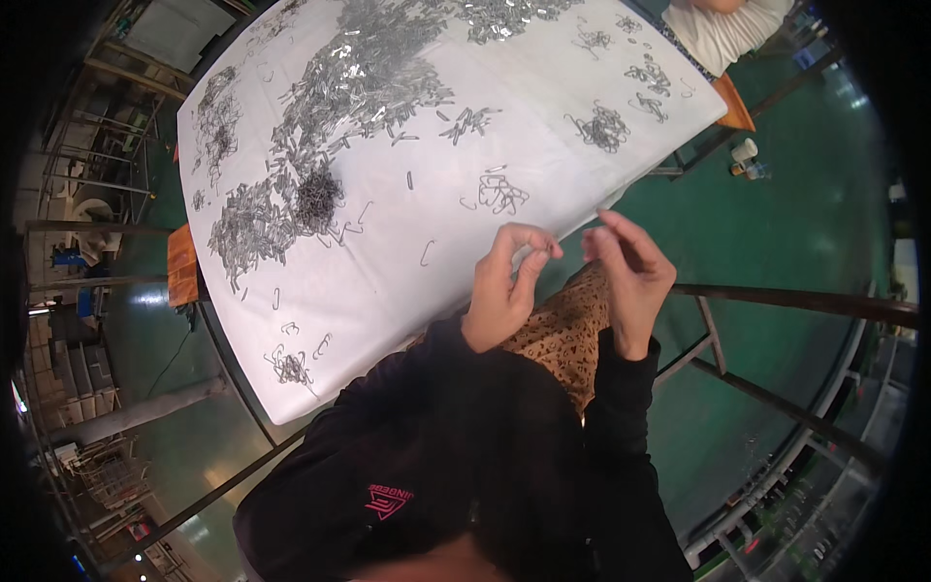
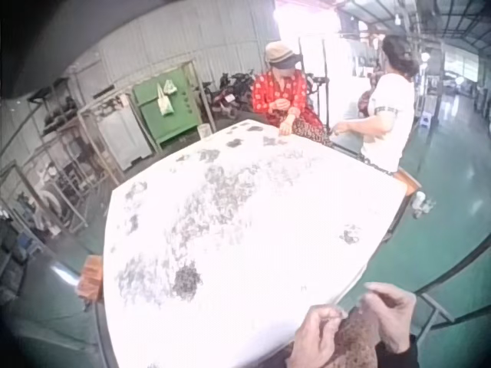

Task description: The person repeatedly picks up small metallic pieces from a large white sheet, links them together by hand, and hangs the resulting chains on a nearby metal frame. Other people at the table perform similar actions.

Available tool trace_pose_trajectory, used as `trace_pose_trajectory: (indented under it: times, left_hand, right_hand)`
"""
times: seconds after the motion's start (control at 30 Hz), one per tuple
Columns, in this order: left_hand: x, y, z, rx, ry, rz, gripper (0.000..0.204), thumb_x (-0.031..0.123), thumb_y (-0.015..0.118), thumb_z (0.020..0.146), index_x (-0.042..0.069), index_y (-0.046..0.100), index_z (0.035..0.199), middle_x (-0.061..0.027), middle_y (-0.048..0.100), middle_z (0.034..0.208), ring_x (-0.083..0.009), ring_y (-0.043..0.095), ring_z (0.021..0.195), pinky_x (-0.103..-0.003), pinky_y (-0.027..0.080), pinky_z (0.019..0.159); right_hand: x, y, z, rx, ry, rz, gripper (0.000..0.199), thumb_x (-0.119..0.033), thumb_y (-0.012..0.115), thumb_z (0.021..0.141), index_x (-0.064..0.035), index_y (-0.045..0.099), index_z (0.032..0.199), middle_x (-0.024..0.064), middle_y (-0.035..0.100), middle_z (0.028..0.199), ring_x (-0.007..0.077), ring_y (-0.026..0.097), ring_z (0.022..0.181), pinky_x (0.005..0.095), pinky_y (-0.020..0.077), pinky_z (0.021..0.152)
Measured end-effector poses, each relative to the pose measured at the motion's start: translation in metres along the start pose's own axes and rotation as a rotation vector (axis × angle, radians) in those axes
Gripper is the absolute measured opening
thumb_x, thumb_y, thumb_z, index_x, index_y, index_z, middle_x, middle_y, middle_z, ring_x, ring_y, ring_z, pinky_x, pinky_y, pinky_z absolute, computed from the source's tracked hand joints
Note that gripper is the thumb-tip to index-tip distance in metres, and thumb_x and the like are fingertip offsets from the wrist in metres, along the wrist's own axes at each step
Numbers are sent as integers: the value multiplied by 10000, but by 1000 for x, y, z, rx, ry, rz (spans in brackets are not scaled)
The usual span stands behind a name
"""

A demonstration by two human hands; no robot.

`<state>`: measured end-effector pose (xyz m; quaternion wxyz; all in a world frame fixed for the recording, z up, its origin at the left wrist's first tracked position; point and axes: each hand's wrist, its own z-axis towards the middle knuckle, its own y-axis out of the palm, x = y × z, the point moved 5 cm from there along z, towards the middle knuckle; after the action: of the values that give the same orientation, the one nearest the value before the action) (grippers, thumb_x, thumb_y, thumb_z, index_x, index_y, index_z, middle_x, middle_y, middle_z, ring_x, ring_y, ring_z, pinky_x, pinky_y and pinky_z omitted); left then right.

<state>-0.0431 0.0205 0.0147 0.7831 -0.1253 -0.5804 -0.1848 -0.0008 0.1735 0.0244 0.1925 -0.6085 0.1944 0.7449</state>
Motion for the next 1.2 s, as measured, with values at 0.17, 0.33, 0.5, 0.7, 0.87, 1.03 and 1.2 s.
trace_pose_trajectory:
  times: [0.17,0.33,0.5,0.7,0.87,1.03,1.2]
  left_hand:
    - [-5,-1,-7,-75,8,2,62,-12,542,915,5,508,965,-119,584,910,-239,604,833,-336,483,771]
    - [-9,-4,-17,-126,-2,-11,53,-11,553,907,6,525,949,-114,577,915,-242,601,833,-334,481,762]
    - [-10,-12,-27,-131,20,34,77,-42,515,927,8,493,981,-97,588,951,-156,603,858,-275,478,794]
    - [-11,-9,-21,-135,20,28,67,-15,526,931,17,500,985,-100,585,948,-179,600,855,-295,478,789]
    - [-15,-8,-22,-87,-14,1,60,7,549,920,19,522,973,-106,583,928,-228,601,835,-328,482,770]
    - [-17,-7,-14,-121,-31,107,64,36,528,948,20,507,1006,-94,619,933,-181,621,861,-298,484,799]
    - [-10,-2,-5,-141,31,153,87,68,552,940,23,519,1006,-109,604,943,-232,621,879,-325,481,790]
  right_hand:
    - [37,55,71,-350,-99,-354,203,4,616,829,0,690,1019,105,673,874,190,633,759,270,486,682]
    - [108,123,112,-767,-396,-655,229,20,598,768,-7,690,975,167,665,945,346,613,875,369,494,788]
    - [134,137,121,-1038,-579,-882,218,51,574,739,0,673,926,164,644,897,348,606,919,404,492,811]
    - [105,119,111,-728,-572,-856,245,52,567,736,-32,682,936,141,612,840,326,611,817,384,498,736]
    - [63,58,79,-401,-114,-437,257,20,594,790,-46,706,1011,64,601,787,158,582,689,288,465,652]
    - [11,14,18,-270,123,-131,287,76,638,800,-4,690,1071,26,615,841,80,586,781,207,478,698]
    - [-15,8,-13,-127,63,-1,331,138,645,785,32,663,1099,42,615,868,98,611,773,206,505,689]
